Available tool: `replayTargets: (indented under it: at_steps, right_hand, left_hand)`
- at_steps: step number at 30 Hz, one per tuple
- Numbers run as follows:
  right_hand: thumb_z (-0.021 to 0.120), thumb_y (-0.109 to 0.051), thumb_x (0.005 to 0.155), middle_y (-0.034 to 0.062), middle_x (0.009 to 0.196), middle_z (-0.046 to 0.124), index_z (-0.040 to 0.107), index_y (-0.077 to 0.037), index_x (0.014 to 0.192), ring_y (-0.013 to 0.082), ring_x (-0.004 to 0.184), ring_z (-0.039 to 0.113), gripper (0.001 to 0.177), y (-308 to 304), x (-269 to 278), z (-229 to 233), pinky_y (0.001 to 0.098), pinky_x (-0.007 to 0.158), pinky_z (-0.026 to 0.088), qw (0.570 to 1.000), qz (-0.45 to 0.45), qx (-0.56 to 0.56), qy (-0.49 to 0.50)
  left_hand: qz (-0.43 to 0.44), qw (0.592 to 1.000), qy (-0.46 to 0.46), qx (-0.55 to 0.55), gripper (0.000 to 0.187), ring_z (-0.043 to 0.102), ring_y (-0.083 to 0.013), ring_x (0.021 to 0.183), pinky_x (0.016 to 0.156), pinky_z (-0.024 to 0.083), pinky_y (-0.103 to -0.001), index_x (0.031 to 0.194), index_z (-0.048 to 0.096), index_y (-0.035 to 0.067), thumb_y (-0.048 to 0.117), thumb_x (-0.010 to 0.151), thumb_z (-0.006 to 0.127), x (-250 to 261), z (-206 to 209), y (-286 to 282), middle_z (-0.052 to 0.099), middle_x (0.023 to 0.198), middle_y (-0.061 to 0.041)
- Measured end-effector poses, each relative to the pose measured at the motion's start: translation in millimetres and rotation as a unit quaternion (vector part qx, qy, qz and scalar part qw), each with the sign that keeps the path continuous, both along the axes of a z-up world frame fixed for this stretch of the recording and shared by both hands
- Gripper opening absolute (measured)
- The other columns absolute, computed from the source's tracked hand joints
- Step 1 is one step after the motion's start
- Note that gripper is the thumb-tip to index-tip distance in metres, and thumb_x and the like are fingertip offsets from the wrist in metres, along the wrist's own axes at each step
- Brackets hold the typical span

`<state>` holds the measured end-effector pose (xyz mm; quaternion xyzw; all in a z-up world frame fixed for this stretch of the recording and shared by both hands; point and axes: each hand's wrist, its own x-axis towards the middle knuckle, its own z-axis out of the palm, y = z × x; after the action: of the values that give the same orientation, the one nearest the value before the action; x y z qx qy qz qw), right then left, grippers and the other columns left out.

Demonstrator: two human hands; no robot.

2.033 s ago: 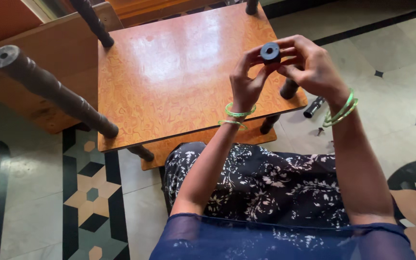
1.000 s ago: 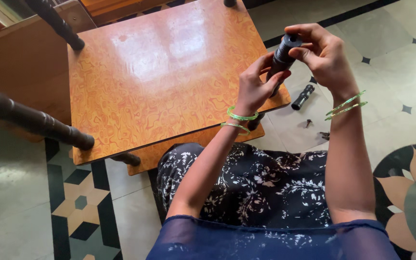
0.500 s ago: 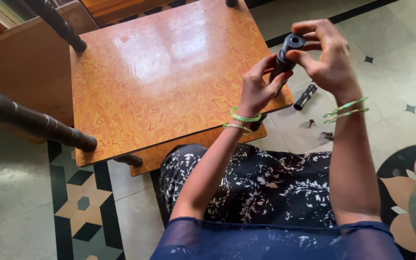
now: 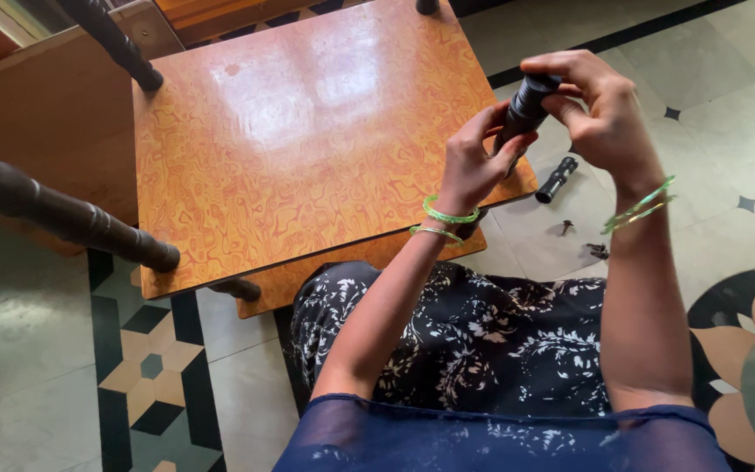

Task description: The person assembles a small wooden table by inserting cylindrical legs into the tabletop and securing them with screws. They handle the tabletop, legs, and screws, then flip the table upright and tighten the screws by hand.

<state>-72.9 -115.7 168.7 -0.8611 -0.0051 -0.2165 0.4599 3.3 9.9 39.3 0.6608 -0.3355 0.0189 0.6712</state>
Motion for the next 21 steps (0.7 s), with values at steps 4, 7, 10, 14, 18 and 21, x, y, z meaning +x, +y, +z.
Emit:
replayTargets:
  at_steps: [4, 7, 10, 14, 18, 21]
  right_hand:
    - [0.080, 0.004, 0.089, 0.0106, 0.121, 0.066, 0.067, 0.000, 0.123, 0.0210, 0.115, 0.071, 0.036, -2, 3, -5, 0.0344, 0.103, 0.059, 0.996, -0.066, -0.064, -0.010]
    - [0.069, 0.006, 0.091, 0.0085, 0.125, 0.066, 0.065, -0.001, 0.126, 0.0208, 0.121, 0.068, 0.036, -4, 2, -9, 0.0351, 0.104, 0.057, 1.000, -0.027, -0.001, -0.007]
    - [0.067, 0.007, 0.090, 0.0092, 0.125, 0.067, 0.067, -0.002, 0.123, 0.0207, 0.119, 0.067, 0.034, -6, 0, -11, 0.0367, 0.105, 0.055, 0.999, -0.021, -0.025, -0.021]
    - [0.081, 0.005, 0.092, 0.0124, 0.122, 0.066, 0.069, -0.001, 0.123, 0.0207, 0.116, 0.070, 0.033, -7, -1, -12, 0.0363, 0.102, 0.059, 0.993, -0.052, -0.101, -0.041]
    - [0.065, -0.001, 0.088, 0.0052, 0.132, 0.063, 0.062, -0.006, 0.128, 0.0133, 0.118, 0.063, 0.040, -7, 0, -13, 0.0282, 0.102, 0.051, 0.994, 0.002, 0.112, -0.005]
    - [0.084, 0.002, 0.091, 0.0099, 0.123, 0.070, 0.069, -0.001, 0.123, 0.0204, 0.110, 0.072, 0.036, -7, 1, -15, 0.0348, 0.096, 0.059, 0.994, -0.081, -0.076, -0.020]
  left_hand:
    - [-0.004, 1.000, 0.012, 0.006, 0.048, 0.078, -0.0236, 0.101, 0.087, 0.063, -0.034, 0.125, 0.065, 0.001, 0.017, 0.084, 0.085, 0, -1, 0, 0.076, 0.111, -0.015]
    - [-0.002, 1.000, 0.008, 0.009, 0.048, 0.079, -0.0236, 0.102, 0.088, 0.063, -0.034, 0.125, 0.066, 0.001, 0.017, 0.084, 0.084, 0, -1, 0, 0.076, 0.112, -0.015]
    - [-0.001, 1.000, 0.002, 0.007, 0.047, 0.079, -0.0236, 0.102, 0.088, 0.062, -0.034, 0.125, 0.066, 0.001, 0.017, 0.085, 0.084, 1, -1, 0, 0.077, 0.111, -0.014]
    - [-0.007, 1.000, 0.009, 0.007, 0.048, 0.079, -0.0236, 0.102, 0.087, 0.062, -0.034, 0.126, 0.065, 0.000, 0.016, 0.084, 0.083, 0, -2, -1, 0.076, 0.112, -0.015]
    - [-0.013, 1.000, 0.008, 0.000, 0.048, 0.079, -0.0235, 0.103, 0.088, 0.063, -0.034, 0.127, 0.065, 0.000, 0.015, 0.086, 0.083, 1, -3, 1, 0.076, 0.113, -0.015]
    - [-0.017, 1.000, 0.017, 0.002, 0.048, 0.079, -0.0235, 0.102, 0.086, 0.063, -0.034, 0.126, 0.065, 0.000, 0.016, 0.085, 0.083, 0, -3, 0, 0.076, 0.112, -0.015]
